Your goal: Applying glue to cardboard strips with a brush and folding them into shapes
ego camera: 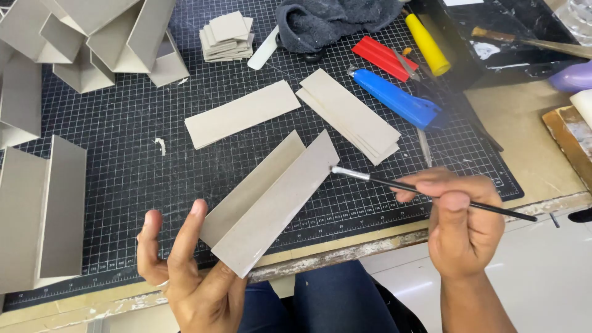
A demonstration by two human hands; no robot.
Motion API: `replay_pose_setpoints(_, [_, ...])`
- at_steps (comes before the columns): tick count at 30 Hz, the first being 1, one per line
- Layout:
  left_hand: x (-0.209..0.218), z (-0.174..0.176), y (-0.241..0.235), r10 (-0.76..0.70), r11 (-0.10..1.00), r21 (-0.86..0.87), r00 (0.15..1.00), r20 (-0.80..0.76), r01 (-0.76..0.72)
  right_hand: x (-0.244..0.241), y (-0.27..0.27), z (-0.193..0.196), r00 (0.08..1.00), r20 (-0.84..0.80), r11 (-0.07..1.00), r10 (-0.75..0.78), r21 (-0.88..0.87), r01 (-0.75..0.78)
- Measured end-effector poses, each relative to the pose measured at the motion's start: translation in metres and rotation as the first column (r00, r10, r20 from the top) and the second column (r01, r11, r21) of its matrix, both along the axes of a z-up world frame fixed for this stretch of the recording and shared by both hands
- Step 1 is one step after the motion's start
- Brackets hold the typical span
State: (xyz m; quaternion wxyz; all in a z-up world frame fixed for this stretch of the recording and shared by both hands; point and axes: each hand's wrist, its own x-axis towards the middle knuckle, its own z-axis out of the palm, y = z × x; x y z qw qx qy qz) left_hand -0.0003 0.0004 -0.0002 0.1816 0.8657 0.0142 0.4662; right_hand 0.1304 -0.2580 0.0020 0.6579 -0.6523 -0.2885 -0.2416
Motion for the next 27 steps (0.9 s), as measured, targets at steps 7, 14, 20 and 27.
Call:
replay_pose_setpoints(7, [-0.003, 0.0, 0.004, -0.036, 0.999, 0.01, 0.999, -0.031, 0.036, 0.006, -0.008, -0.007, 0.996, 0.049, 0.998, 0.069, -0.002, -0.069])
replay_pose_setpoints(14, [-0.002, 0.0, 0.006, -0.061, 0.998, 0.029, 0.998, -0.023, 0.062, -0.004, 0.001, 0.001, 0.996, -0.009, 0.996, 0.084, -0.04, -0.085])
replay_pose_setpoints(20, [-0.003, 0.002, 0.006, -0.069, 0.997, 0.028, 0.997, -0.031, 0.07, -0.013, 0.0, -0.009, 0.986, 0.126, 0.992, 0.111, -0.069, -0.103])
replay_pose_setpoints(27, [-0.002, 0.003, 0.006, -0.084, 0.996, 0.015, 0.996, -0.027, 0.085, -0.014, 0.002, -0.001, 0.993, 0.106, 0.995, 0.053, -0.093, -0.043])
